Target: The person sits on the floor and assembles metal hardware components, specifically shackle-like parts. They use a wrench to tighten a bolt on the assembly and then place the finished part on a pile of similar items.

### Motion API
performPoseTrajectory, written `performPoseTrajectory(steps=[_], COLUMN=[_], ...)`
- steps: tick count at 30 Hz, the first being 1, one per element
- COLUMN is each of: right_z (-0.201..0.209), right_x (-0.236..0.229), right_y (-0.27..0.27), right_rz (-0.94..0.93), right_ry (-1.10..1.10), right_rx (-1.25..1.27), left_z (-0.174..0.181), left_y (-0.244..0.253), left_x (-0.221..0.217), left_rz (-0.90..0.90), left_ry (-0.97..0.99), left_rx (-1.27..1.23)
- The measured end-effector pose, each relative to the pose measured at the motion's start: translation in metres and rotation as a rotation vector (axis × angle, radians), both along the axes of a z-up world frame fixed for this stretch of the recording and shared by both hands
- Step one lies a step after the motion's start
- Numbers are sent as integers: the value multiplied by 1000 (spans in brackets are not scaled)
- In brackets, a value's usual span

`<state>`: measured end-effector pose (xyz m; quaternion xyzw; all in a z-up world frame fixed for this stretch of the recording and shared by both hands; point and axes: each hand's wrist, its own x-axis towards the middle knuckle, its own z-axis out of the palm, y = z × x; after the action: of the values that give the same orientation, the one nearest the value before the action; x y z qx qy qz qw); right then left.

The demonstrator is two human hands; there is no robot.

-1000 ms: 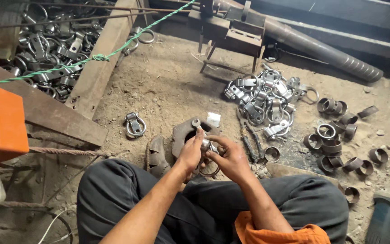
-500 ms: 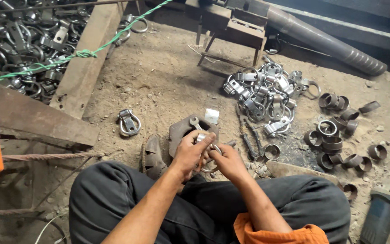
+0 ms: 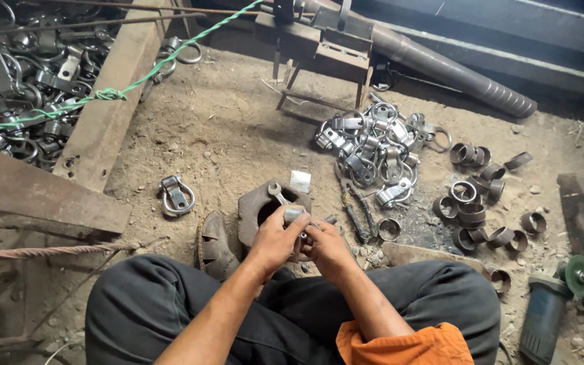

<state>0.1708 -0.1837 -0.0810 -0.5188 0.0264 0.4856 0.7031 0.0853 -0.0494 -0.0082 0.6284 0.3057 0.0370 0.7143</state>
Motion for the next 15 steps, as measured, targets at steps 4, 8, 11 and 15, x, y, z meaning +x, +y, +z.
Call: performPoseTrajectory(steps=[4,8,11,15], right_z=[-4,20,31,29], right_x=[4,-1,-4,-4], right_y=[-7,-2,-1,1], right_rz=[33,-9,19,-62], right_ry=[33,150,105,43], right_rx=[81,28,66,130], left_z=[2,8,6,6], left_y=[1,8,9,11], left_x=[-2,-4,-6,-8], left_rz=[-66,-114,-149,-105], left_ry=[-98,-73,-105,-256], left_rx=[-173,-309,-288,-277])
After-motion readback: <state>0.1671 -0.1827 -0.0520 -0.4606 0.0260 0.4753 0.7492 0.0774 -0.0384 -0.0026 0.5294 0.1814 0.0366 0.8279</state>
